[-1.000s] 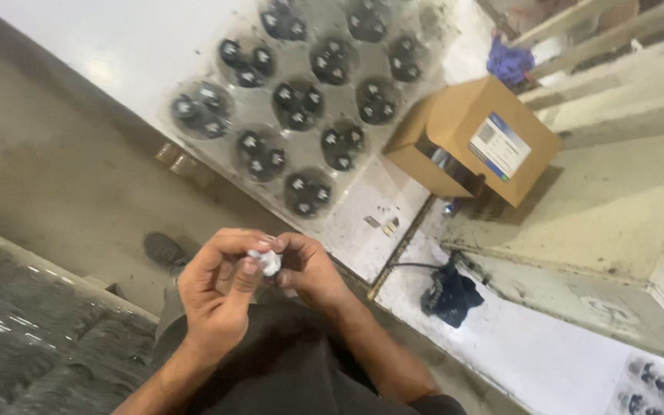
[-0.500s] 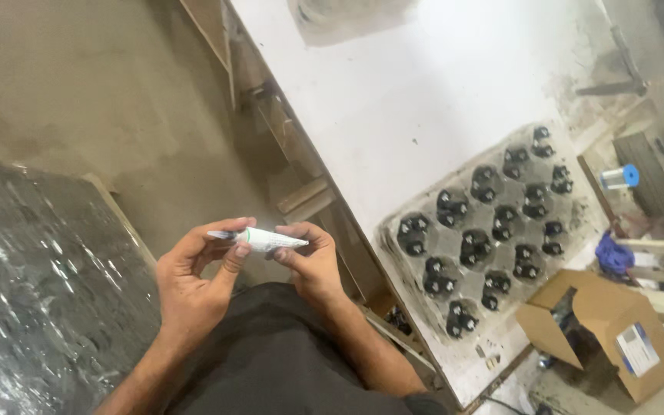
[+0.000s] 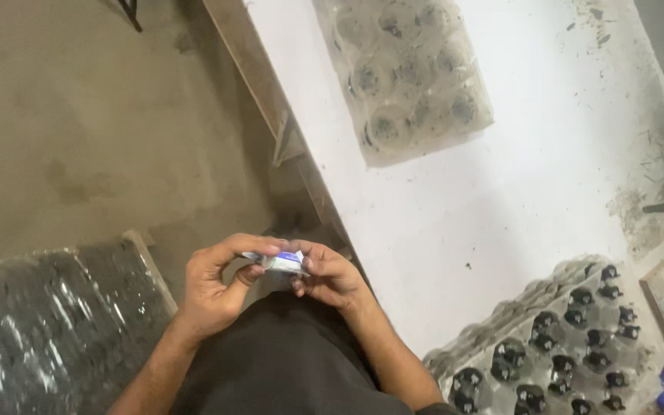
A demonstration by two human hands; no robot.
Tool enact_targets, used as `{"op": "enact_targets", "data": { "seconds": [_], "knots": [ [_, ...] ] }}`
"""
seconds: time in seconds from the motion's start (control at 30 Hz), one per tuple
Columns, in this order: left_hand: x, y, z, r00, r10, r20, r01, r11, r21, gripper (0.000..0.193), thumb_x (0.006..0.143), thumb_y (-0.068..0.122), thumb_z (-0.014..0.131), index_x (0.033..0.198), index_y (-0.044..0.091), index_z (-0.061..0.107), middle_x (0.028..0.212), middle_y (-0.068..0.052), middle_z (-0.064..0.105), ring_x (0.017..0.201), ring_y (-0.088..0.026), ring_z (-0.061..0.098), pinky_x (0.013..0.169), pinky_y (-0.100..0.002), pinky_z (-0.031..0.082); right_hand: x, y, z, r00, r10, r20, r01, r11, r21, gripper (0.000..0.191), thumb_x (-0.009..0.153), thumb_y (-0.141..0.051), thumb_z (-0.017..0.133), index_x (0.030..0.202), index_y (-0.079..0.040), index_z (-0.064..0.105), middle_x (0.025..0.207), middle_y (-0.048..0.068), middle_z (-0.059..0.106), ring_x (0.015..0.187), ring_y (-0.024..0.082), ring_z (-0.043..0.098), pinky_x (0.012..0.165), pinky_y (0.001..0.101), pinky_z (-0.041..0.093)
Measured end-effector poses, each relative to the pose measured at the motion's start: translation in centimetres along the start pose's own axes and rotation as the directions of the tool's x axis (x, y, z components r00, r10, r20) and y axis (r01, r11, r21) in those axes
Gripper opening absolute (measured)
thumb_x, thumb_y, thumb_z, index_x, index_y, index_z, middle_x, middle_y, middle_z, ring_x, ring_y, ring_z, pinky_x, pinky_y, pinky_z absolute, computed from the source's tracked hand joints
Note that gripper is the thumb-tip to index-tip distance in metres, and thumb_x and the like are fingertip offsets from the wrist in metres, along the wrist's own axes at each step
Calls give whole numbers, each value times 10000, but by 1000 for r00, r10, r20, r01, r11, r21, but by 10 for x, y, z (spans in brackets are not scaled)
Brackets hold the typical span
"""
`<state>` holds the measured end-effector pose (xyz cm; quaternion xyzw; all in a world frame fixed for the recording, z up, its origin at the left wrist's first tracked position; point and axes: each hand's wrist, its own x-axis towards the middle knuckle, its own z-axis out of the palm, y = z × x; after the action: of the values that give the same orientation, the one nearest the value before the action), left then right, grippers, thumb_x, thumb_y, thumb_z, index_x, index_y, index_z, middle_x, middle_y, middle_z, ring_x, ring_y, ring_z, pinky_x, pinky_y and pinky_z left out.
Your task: The person picks small black plastic components from blister trays on a workbench, squeezes adhesive from a tube onto each part, and places the treated parts back into the trays. They work through the parts one at a time, occasionally repositioning trays and reaching for a cardboard box on the table.
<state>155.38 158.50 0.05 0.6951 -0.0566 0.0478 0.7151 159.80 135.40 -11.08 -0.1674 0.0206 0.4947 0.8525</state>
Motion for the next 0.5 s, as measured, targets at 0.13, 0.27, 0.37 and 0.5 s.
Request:
{"op": "enact_targets", "data": {
  "seconds": [0.13,0.27,0.37,0.5],
  "knots": [
    [125,-4,0,981,52,189,-62,997,46,291,859,-61,677,1114,66,735,1154,-95,785,1093,-202,753,962,-315,585,52,-88,-25,996,-82,-21,83,996,31,369,989,-132,755,1281,18,587,1176,177,681,914,246,725,816,340,621],
    [238,-17,-1,972,35,233,-62,992,109,384,820,43,792,1195,59,713,1173,-96,761,1067,-209,719,930,-320,560,68,-159,-36,943,-295,-153,297,955,-9,410,936,-80,756,1296,-2,576,1207,183,672,978,257,706,879,348,602],
    [320,-46,0,989,-134,68,115,968,224,322,880,112,762,1202,109,736,1110,-55,785,915,-158,745,792,-296,593,74,-206,-40,828,-500,-254,498,864,-78,444,916,-84,790,1294,-31,564,1185,139,655,1032,257,669,907,362,573],
    [421,-98,3,996,88,35,-92,815,572,336,889,111,799,1214,126,715,1139,-81,739,800,-207,705,752,-353,554,71,-238,-37,647,-662,-379,664,733,-147,604,836,-113,818,1370,-56,542,1189,81,634,998,226,608,870,335,511]
  ]
}}
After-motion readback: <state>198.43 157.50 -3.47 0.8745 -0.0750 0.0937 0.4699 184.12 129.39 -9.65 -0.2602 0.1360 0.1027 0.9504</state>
